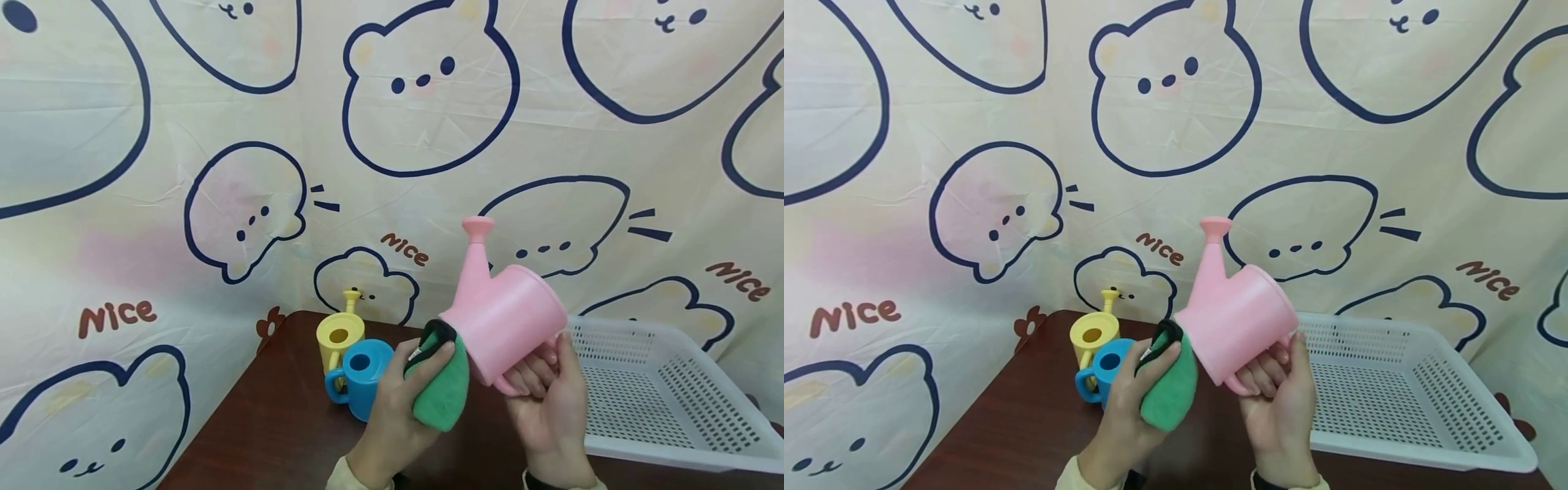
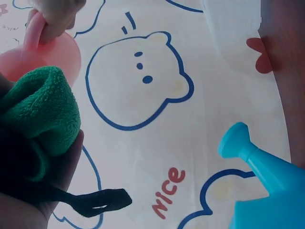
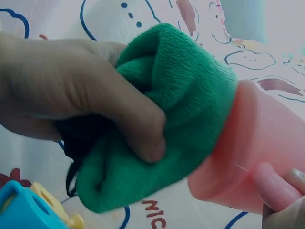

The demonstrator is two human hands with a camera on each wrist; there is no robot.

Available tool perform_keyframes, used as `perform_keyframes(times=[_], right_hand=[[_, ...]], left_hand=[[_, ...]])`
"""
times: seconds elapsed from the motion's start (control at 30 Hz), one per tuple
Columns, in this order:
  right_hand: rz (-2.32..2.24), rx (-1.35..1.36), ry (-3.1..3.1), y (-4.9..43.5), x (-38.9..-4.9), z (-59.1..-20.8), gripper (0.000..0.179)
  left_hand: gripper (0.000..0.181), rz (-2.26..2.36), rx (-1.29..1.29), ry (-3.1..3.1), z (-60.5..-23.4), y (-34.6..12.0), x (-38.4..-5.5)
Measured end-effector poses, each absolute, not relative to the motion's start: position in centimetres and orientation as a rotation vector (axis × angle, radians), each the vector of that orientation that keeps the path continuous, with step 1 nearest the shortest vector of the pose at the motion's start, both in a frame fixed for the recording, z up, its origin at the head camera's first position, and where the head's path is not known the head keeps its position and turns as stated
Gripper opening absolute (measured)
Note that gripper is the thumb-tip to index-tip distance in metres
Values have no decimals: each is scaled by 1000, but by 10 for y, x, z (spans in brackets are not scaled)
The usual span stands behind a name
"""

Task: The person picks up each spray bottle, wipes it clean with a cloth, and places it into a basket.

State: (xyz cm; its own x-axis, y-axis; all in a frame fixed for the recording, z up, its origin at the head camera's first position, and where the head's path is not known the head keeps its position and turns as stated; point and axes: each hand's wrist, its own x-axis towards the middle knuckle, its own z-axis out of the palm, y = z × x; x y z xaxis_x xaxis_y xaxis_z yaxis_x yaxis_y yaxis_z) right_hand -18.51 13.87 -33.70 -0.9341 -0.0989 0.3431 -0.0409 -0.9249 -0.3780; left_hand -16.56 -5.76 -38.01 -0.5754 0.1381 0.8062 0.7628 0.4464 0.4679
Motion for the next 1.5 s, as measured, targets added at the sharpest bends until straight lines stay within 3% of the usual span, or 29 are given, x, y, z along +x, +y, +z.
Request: perform_keyframes(times=[0.3,0.53,1.5], right_hand=[[-2934,-714,247,143,-185,-341,50],[-2914,-685,68,147,-185,-341,48],[-2899,-741,259,131,-182,-339,48]], left_hand=[[91,-1068,-893,-2148,-379,-52,-161],[88,-954,-966,-2158,-381,-52,-164],[107,-1368,-544,-2154,-374,-60,-166]])
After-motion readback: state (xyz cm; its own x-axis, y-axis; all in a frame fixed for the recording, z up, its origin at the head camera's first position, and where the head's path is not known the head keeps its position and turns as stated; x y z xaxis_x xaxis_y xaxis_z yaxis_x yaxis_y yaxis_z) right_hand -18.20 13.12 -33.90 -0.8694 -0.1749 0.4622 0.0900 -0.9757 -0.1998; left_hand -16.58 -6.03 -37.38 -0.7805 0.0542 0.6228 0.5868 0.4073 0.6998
